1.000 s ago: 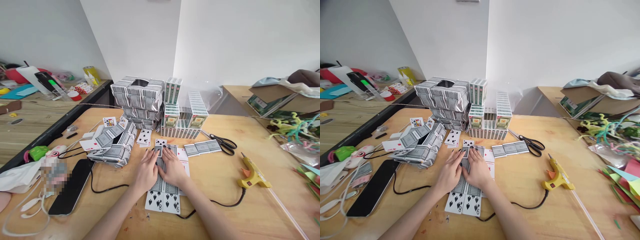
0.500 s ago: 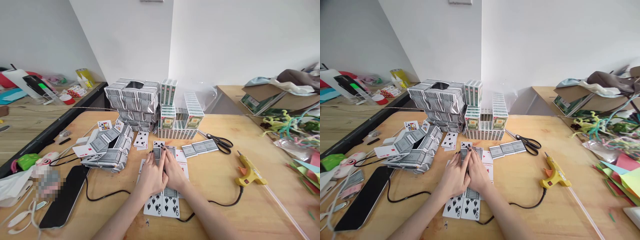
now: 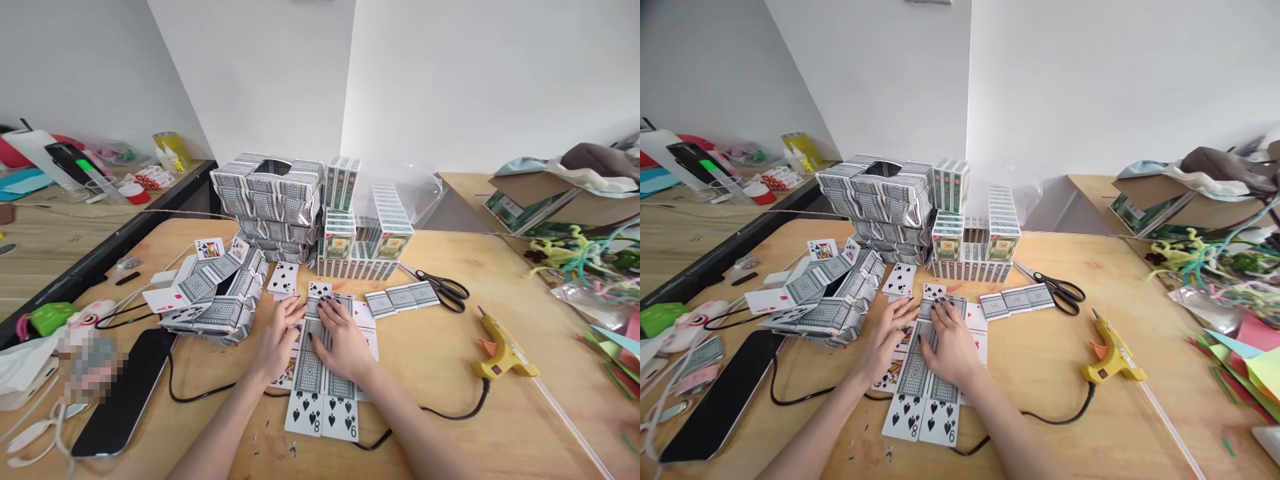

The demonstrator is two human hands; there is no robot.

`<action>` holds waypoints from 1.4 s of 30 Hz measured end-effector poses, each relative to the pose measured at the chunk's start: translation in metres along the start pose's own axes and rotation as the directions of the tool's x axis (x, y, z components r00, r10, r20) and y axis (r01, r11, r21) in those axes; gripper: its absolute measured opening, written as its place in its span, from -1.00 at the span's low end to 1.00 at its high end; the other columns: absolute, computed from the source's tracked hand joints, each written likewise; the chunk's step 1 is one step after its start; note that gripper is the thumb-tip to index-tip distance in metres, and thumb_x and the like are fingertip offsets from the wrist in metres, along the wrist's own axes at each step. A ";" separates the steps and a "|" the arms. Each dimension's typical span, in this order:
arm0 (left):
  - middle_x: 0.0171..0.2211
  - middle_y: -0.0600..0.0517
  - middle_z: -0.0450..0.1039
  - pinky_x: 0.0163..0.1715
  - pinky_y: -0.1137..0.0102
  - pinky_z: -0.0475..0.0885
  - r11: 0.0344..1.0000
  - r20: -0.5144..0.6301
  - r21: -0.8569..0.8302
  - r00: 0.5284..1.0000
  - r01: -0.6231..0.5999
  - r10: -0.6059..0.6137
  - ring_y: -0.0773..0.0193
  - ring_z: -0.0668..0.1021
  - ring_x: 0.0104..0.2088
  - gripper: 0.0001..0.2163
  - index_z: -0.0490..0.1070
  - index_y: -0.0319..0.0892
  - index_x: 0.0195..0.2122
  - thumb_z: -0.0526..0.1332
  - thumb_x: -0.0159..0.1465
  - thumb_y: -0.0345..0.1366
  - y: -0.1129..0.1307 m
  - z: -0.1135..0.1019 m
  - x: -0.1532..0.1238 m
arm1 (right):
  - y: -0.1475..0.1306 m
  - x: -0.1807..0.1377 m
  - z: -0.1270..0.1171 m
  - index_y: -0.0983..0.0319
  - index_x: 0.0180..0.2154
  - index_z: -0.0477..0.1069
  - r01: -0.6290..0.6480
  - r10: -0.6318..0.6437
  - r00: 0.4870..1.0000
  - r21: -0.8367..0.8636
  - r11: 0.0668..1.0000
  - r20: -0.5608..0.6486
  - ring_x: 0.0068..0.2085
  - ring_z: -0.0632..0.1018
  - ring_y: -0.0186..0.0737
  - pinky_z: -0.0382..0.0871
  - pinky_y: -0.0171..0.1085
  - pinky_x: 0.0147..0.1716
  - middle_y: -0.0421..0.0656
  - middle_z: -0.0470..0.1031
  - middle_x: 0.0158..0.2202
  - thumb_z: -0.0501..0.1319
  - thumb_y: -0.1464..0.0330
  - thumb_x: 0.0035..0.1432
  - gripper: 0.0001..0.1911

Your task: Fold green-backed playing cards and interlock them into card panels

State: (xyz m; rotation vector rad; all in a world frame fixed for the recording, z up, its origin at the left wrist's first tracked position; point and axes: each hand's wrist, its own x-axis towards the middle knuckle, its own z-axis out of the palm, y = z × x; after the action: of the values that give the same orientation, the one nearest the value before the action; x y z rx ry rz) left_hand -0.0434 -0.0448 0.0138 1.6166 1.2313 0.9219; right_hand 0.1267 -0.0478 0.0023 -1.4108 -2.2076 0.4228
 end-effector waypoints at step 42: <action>0.09 -0.14 0.28 0.11 0.08 0.19 0.838 0.064 0.514 0.982 -0.183 0.175 0.07 0.27 0.14 -0.43 -0.07 -0.19 0.22 0.02 0.15 -0.44 0.004 0.013 -0.010 | -0.002 -0.001 0.001 0.38 0.18 0.07 0.012 -0.005 0.999 -0.140 0.990 0.048 0.24 0.05 0.03 -0.06 0.00 0.18 0.02 0.06 0.23 0.00 0.17 0.17 -0.38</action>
State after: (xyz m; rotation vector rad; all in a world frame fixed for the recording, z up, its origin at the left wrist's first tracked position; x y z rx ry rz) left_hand -0.0325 -0.0573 0.0125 2.1931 1.4164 0.7173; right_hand 0.1248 -0.0496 0.0029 -1.4771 -2.3205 0.3063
